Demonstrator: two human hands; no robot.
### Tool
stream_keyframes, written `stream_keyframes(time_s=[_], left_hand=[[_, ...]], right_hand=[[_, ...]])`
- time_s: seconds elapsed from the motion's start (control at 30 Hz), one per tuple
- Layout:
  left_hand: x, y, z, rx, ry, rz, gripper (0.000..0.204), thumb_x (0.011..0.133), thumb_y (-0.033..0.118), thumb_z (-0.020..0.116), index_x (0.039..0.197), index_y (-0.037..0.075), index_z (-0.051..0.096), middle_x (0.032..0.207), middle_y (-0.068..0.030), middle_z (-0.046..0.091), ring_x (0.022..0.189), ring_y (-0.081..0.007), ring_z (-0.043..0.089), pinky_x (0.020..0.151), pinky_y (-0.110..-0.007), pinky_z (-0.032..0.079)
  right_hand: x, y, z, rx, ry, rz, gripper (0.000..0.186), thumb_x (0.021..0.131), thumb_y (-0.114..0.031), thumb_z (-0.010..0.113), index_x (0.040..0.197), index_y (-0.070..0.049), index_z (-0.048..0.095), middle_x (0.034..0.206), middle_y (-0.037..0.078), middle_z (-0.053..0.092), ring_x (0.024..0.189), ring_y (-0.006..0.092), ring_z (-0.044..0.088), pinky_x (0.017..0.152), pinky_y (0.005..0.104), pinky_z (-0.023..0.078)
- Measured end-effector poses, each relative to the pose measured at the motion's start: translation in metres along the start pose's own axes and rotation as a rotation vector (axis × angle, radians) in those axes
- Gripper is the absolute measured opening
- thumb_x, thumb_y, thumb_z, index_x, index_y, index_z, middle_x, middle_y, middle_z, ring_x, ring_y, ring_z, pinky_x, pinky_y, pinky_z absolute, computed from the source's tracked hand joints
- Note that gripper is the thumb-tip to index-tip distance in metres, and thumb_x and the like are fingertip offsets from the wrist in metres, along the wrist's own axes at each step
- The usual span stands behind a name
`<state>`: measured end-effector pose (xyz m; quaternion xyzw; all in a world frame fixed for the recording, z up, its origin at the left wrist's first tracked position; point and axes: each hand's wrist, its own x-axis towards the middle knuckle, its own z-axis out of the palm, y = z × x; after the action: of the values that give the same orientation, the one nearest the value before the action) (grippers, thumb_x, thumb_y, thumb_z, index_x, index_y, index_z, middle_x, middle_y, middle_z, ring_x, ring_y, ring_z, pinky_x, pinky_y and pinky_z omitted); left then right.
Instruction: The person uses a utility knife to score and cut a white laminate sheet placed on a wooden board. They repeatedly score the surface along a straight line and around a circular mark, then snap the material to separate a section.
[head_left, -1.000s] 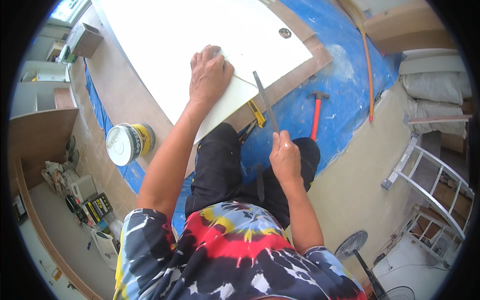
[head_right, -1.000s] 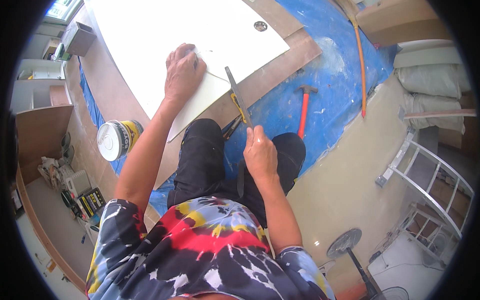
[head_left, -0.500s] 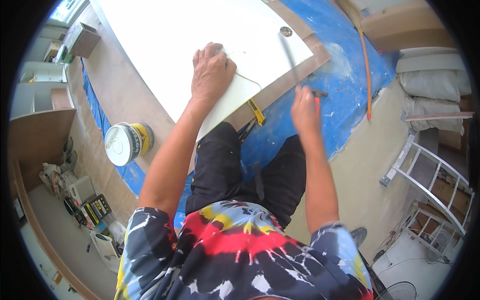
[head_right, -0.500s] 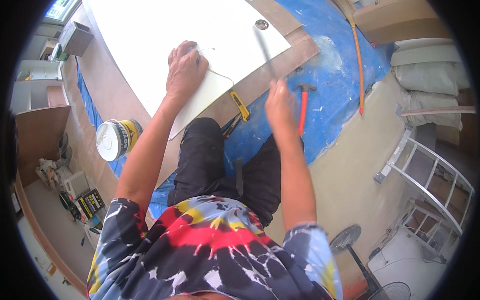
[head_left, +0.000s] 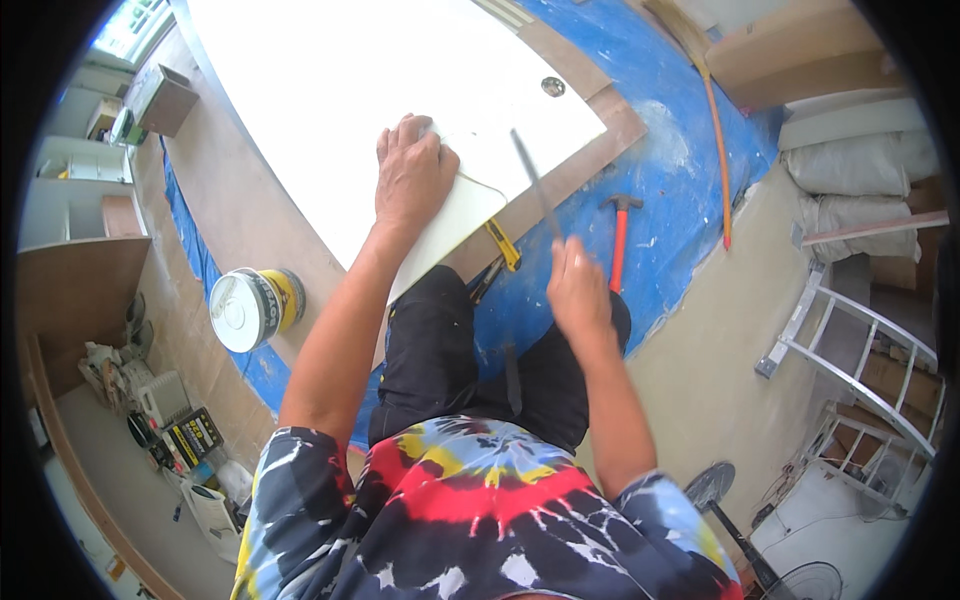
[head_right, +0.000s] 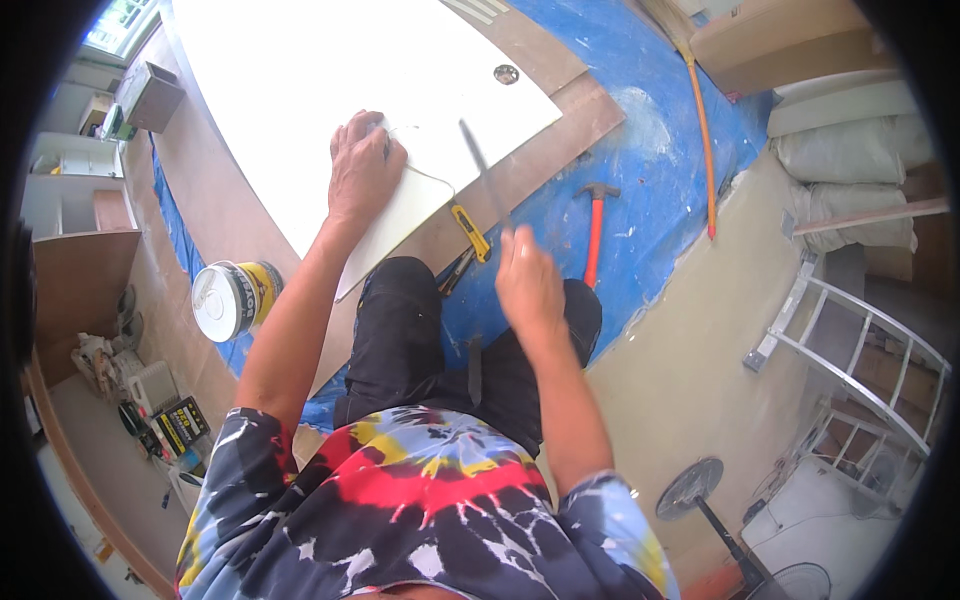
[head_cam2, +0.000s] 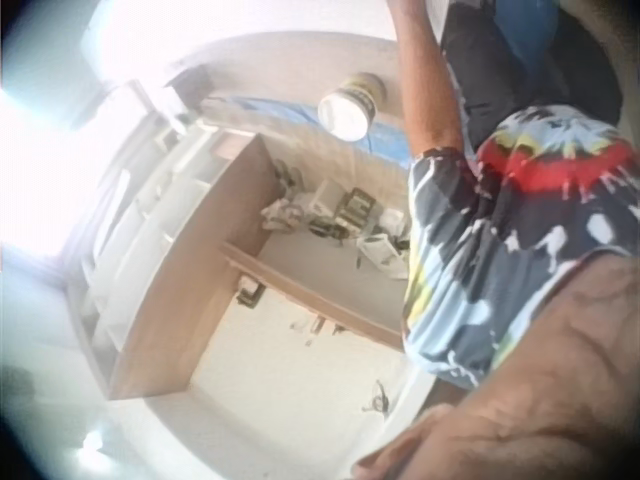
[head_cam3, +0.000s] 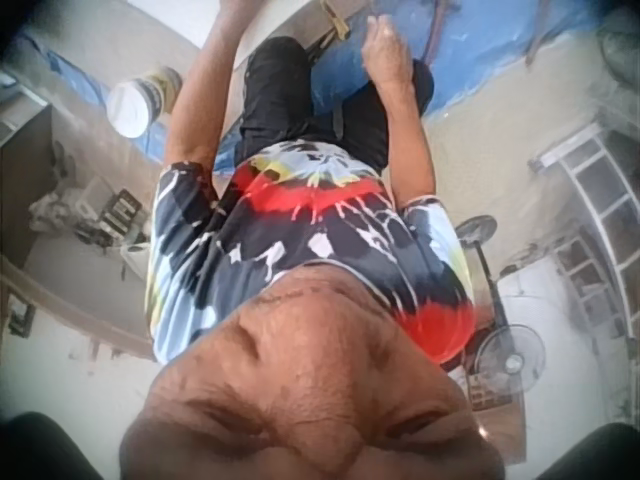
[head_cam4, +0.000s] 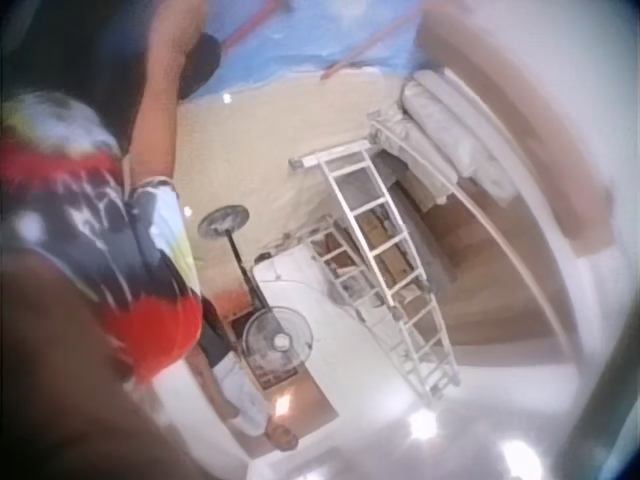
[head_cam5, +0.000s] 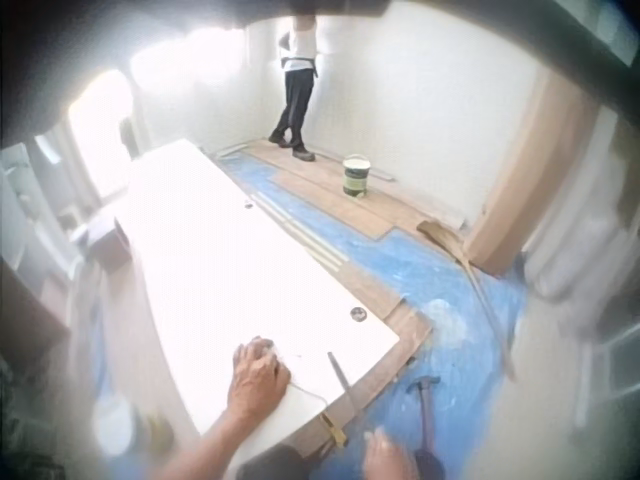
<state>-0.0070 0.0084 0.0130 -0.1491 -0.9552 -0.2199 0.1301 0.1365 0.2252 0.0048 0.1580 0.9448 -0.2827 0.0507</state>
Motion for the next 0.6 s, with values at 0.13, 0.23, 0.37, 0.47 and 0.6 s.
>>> stream_keyframes(time_s=[0.13, 0.23, 0.37, 0.47, 0.6], left_hand=[[-0.002, 0.001, -0.001, -0.004, -0.054, -0.029, 0.026, 0.093, 0.017, 0.058, 0.094, -0.004, 0.073, 0.136, -0.0180, 0.058, 0.137, -0.0345, 0.048, 0.122, -0.053, 0.028], [-0.002, -0.001, 0.000, -0.021, -0.022, -0.029, 0.026, 0.093, 0.018, 0.058, 0.092, -0.004, 0.073, 0.136, -0.0177, 0.058, 0.137, -0.0345, 0.047, 0.122, -0.053, 0.028], [0.000, -0.003, 0.002, 0.024, -0.019, -0.002, 0.026, 0.093, 0.018, 0.058, 0.091, -0.004, 0.072, 0.135, -0.0174, 0.059, 0.137, -0.0345, 0.046, 0.122, -0.053, 0.028], [0.001, -0.003, 0.002, 0.025, -0.031, -0.013, 0.027, 0.093, 0.019, 0.058, 0.092, -0.004, 0.072, 0.134, -0.0178, 0.059, 0.135, -0.0338, 0.047, 0.121, -0.052, 0.029], [0.000, -0.002, 0.001, -0.007, -0.007, 0.012, 0.026, 0.093, 0.018, 0.058, 0.090, -0.005, 0.071, 0.132, -0.0183, 0.059, 0.132, -0.0334, 0.049, 0.119, -0.052, 0.029]], right_hand=[[0.014, -0.003, -0.004, -0.024, 0.035, -0.043, 0.032, 0.108, -0.030, 0.048, 0.098, 0.000, 0.054, 0.084, 0.033, 0.068, 0.086, 0.0547, 0.065, 0.074, 0.0643, 0.051], [0.023, -0.006, -0.011, -0.001, 0.086, -0.070, 0.032, 0.109, -0.029, 0.047, 0.097, -0.001, 0.054, 0.084, 0.032, 0.068, 0.085, 0.0546, 0.065, 0.074, 0.0648, 0.051], [-0.018, -0.013, -0.007, -0.054, -0.086, -0.025, 0.034, 0.109, -0.030, 0.045, 0.097, 0.000, 0.057, 0.083, 0.032, 0.067, 0.083, 0.0540, 0.065, 0.071, 0.0630, 0.051], [-0.008, -0.016, -0.011, -0.074, -0.031, -0.001, 0.037, 0.110, -0.031, 0.044, 0.100, 0.001, 0.059, 0.083, 0.032, 0.067, 0.083, 0.0540, 0.065, 0.071, 0.0608, 0.053], [0.026, -0.014, -0.016, 0.003, 0.173, -0.104, 0.038, 0.109, -0.033, 0.044, 0.103, 0.002, 0.058, 0.083, 0.032, 0.067, 0.083, 0.0547, 0.065, 0.070, 0.0606, 0.053]])
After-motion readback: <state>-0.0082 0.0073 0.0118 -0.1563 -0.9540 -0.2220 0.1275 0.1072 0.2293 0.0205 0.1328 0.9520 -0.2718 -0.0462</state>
